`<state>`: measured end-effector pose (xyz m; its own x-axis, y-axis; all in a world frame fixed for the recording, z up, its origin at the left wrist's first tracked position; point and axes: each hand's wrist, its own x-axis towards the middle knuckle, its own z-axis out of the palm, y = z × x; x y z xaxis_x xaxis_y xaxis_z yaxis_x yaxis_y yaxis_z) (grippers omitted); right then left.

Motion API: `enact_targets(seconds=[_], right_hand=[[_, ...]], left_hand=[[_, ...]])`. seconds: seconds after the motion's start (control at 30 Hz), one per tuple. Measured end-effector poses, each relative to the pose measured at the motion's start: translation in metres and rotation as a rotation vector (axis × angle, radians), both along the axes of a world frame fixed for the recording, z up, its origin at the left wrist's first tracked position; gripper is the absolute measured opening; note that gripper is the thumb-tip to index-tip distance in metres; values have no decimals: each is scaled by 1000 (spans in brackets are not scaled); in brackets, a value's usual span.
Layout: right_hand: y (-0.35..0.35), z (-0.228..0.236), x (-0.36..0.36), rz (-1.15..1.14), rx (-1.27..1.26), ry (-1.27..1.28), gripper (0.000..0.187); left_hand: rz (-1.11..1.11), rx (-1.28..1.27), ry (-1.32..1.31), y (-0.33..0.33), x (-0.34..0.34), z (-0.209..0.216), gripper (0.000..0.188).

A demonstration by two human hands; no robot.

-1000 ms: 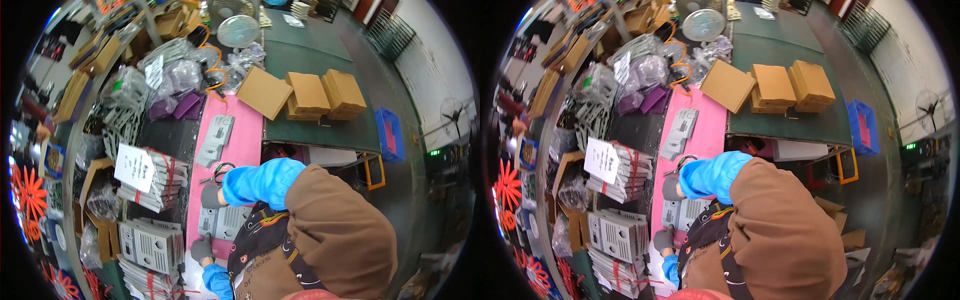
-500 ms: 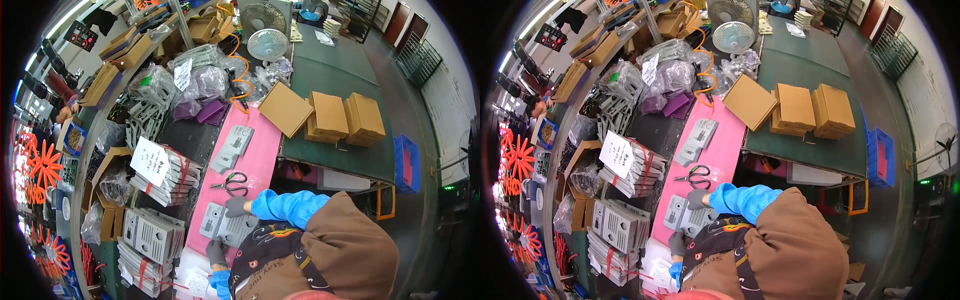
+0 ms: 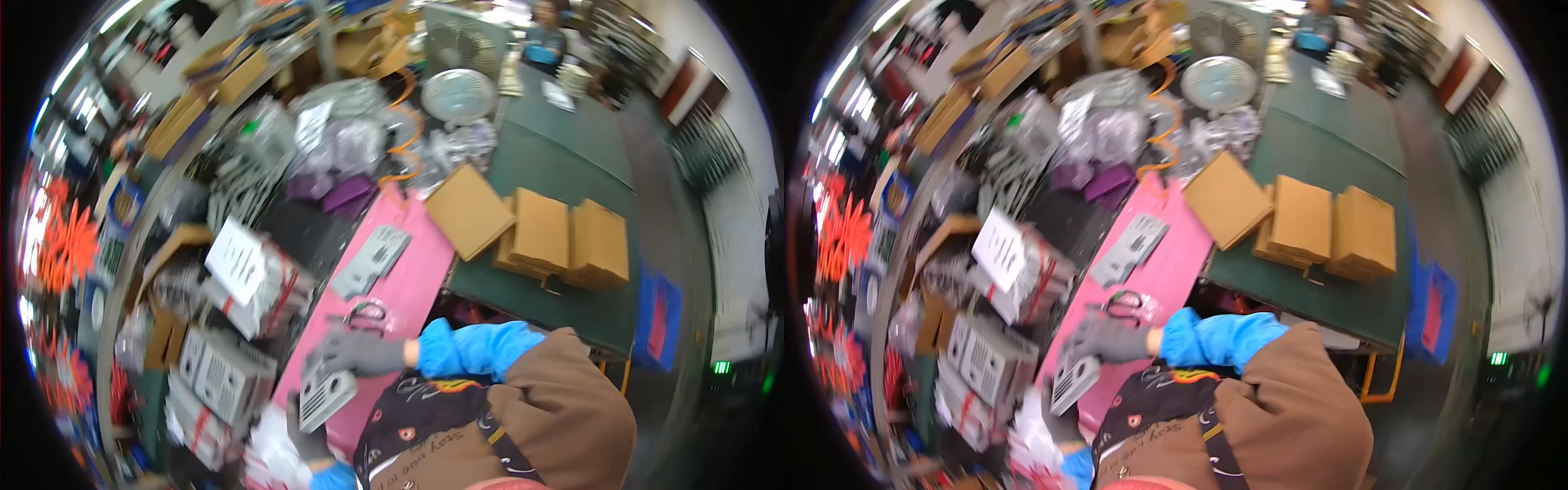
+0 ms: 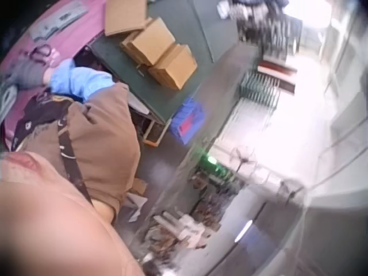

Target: The person handles gray electronic control units, placing them into clear plastic bags and then into cardboard boxes. They also use scissors to cut red ties from a stack of units and place the cut ties into a box. The process involves repeated pick-and-place actions of the units and packaging materials.

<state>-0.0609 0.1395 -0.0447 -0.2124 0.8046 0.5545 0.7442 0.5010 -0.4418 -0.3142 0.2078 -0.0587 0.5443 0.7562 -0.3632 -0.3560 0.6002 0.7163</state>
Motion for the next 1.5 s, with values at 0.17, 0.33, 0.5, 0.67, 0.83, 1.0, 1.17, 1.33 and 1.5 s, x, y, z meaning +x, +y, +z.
enact_targets(seconds=[0.17, 0.33, 0.5, 0.67, 0.83, 1.0, 1.17, 1.33, 1.5], right_hand=[[-36, 4, 54, -82, -1, -151, 36], [-66, 19, 84, -328, 152, -312, 35], [-76, 11, 89, -573, 119, -140, 35], [-101, 1, 68, -545, -552, 995, 44], [-92, 31, 31, -281, -897, 1025, 43], [-64, 19, 11, -28, -744, 1104, 54], [-41, 35, -1, 64, -783, 1234, 55], [-30, 32, -25, 1, -773, 1212, 57], [-9, 40, -39, -60, -783, 980, 63]], left_hand=[[-177, 216, 264, -2, 85, 17, 38], [-218, 331, 178, -19, 122, 29, 42], [-170, 301, 137, -34, 128, 40, 43], [-70, 333, 227, -40, 109, 43, 44], [57, 240, 227, -41, 91, 24, 41], [134, 229, 233, -48, 65, 71, 39], [19, 341, 546, -73, 19, 66, 47], [49, 436, 608, -81, 5, 71, 50], [244, 490, 632, -62, 2, 61, 44]])
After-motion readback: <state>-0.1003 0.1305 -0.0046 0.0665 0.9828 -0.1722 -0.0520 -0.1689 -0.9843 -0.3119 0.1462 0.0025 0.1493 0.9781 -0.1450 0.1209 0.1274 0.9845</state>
